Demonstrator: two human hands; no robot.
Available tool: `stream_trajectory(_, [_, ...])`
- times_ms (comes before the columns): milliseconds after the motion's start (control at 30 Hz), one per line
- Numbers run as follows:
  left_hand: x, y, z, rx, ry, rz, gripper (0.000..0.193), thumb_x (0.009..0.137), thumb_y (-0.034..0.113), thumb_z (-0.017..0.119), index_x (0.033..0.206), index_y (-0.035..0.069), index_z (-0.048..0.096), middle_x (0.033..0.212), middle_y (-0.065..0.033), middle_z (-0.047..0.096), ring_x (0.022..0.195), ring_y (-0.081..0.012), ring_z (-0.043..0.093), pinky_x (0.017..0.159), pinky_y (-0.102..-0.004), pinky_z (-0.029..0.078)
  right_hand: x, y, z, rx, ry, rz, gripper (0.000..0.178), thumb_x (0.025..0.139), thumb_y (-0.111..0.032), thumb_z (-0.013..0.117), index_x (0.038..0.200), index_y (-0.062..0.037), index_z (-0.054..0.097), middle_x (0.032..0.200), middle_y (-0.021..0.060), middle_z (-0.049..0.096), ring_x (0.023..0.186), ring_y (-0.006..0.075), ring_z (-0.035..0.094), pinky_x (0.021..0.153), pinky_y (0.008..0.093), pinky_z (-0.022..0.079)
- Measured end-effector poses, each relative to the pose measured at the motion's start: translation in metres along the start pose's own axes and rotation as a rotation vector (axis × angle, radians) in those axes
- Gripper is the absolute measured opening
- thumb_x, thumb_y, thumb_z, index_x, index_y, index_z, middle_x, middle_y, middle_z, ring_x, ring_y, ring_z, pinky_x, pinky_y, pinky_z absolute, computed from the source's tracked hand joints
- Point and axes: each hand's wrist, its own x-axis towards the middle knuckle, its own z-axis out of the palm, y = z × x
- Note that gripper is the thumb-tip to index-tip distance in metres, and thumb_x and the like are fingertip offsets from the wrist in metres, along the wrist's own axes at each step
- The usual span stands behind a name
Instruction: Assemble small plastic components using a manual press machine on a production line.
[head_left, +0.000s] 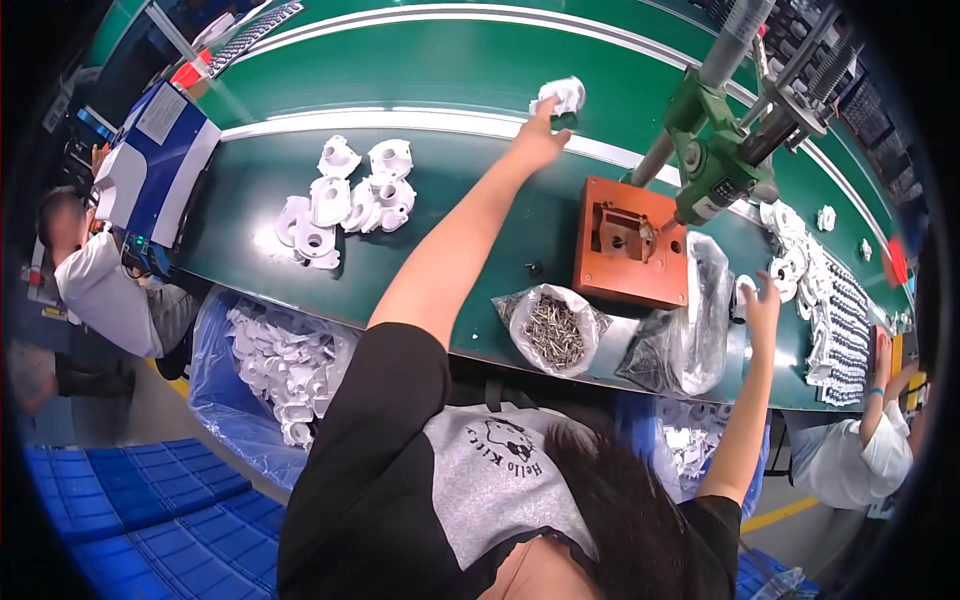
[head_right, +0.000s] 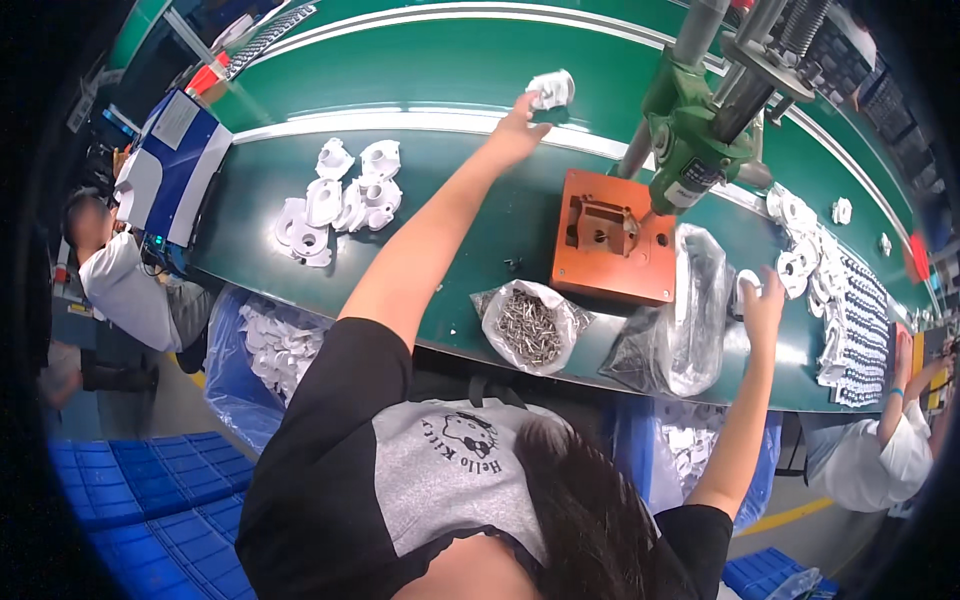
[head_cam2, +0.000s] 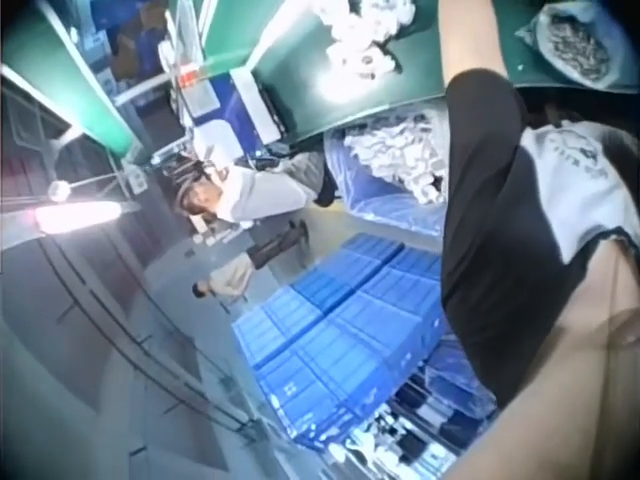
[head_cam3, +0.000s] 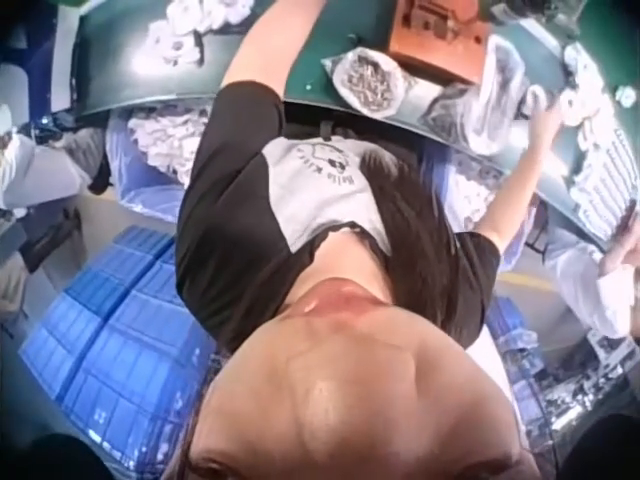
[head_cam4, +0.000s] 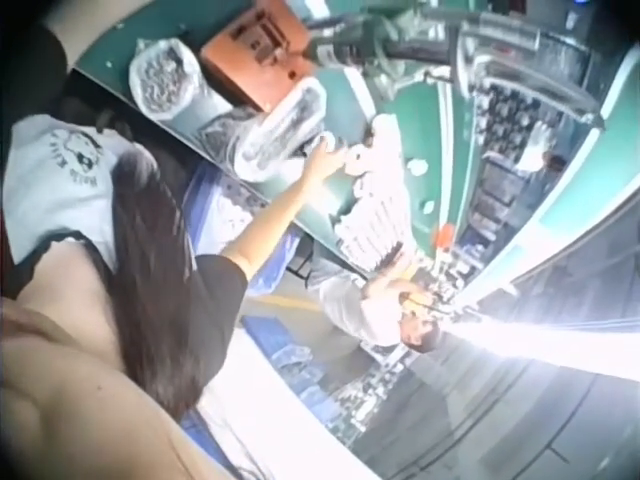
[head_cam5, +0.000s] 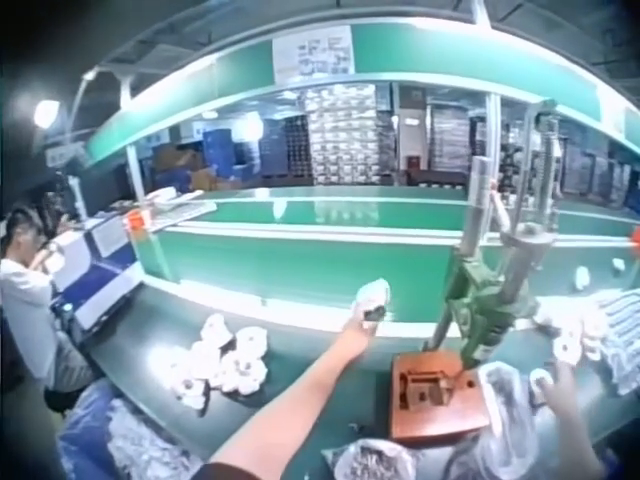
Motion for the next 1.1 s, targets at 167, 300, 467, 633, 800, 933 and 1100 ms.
stream_trajectory(167, [-0.02,-0.02,-0.105,0.635,-0.073,0.065,0.057,0.073,0.032,0.06,0.126,0.013,0.049,0.11,-0.0237,0.058,0.106,-0.0368,0.054,0.091,-0.044,0.044,-0.034,-0.008,0.012,-0.466,-0.006,0.201,0.055,0.079,-0.036,0.063,0.127,-0.0156,0.046,0.119,0.0185,0.052,0.11,0.0391,0.049,0.09,0.052,0.038])
stream_trajectory(300, [-0.041,-0.064,-0.186,1.138,-0.284,-0.127,0.031,0.076,0.021,0.055,0.104,0.008,0.062,0.102,-0.0213,0.061,0.098,-0.0366,0.058,0.082,-0.0458,0.048,-0.036,-0.008,0.006,-0.365,0.014,0.09,0.052,0.079,-0.03,0.064,0.124,-0.0108,0.047,0.115,0.0226,0.054,0.106,0.0404,0.051,0.088,0.0494,0.04])
stream_trajectory(467, [-0.035,-0.091,-0.196,0.878,-0.26,0.05,0.023,0.085,0.014,0.047,0.101,0.004,0.06,0.092,-0.0225,0.061,0.088,-0.0381,0.059,0.074,-0.048,0.047,-0.045,-0.05,-0.013,0.231,0.329,0.033,0.05,0.083,-0.023,0.066,0.122,-0.0005,0.044,0.111,0.0171,0.057,0.097,0.0232,0.056,0.086,0.0323,0.042])
stream_trajectory(633, [-0.09,0.028,-0.133,-0.373,-0.032,-0.186,0.025,0.093,0.014,0.037,0.104,0.006,0.058,0.081,-0.0023,0.062,0.066,-0.0104,0.059,0.051,-0.0237,0.044,-0.093,-0.168,-0.022,0.476,0.183,-0.362,0.058,0.077,-0.015,0.066,0.128,-0.0001,0.043,0.129,0.0141,0.045,0.116,0.0215,0.045,0.096,0.0306,0.036])
stream_trajectory(800, [-0.181,0.091,-0.056,-0.316,-0.233,0.209,0.027,0.096,0.022,0.045,0.115,0.004,0.049,0.101,-0.0026,0.058,0.088,-0.0093,0.058,0.073,-0.022,0.048,-0.133,-0.259,0.011,0.735,-0.138,-0.559,0.069,0.072,-0.014,0.071,0.132,-0.0004,0.04,0.128,0.0166,0.049,0.116,0.0255,0.049,0.092,0.0344,0.041])
stream_trajectory(933, [-0.194,0.124,-0.047,-1.174,-0.171,-0.24,0.02,0.099,0.02,0.039,0.107,0.003,0.048,0.097,-0.0019,0.057,0.086,-0.0071,0.054,0.075,-0.0233,0.046,-0.136,-0.26,0.022,0.691,-0.182,-0.618,0.069,0.072,-0.016,0.073,0.13,0.003,0.04,0.127,0.02,0.048,0.114,0.0271,0.05,0.093,0.0336,0.041])
stream_trajectory(1100, [-0.202,0.118,-0.037,-0.926,-0.092,-0.07,0.015,0.093,0.008,0.041,0.102,0.002,0.051,0.097,-0.003,0.055,0.09,-0.0109,0.054,0.081,-0.0264,0.045,-0.145,-0.263,0.023,0.738,-0.265,-0.473,0.066,0.072,-0.018,0.075,0.125,0.0042,0.042,0.121,0.0167,0.047,0.11,0.026,0.05,0.094,0.0336,0.039])
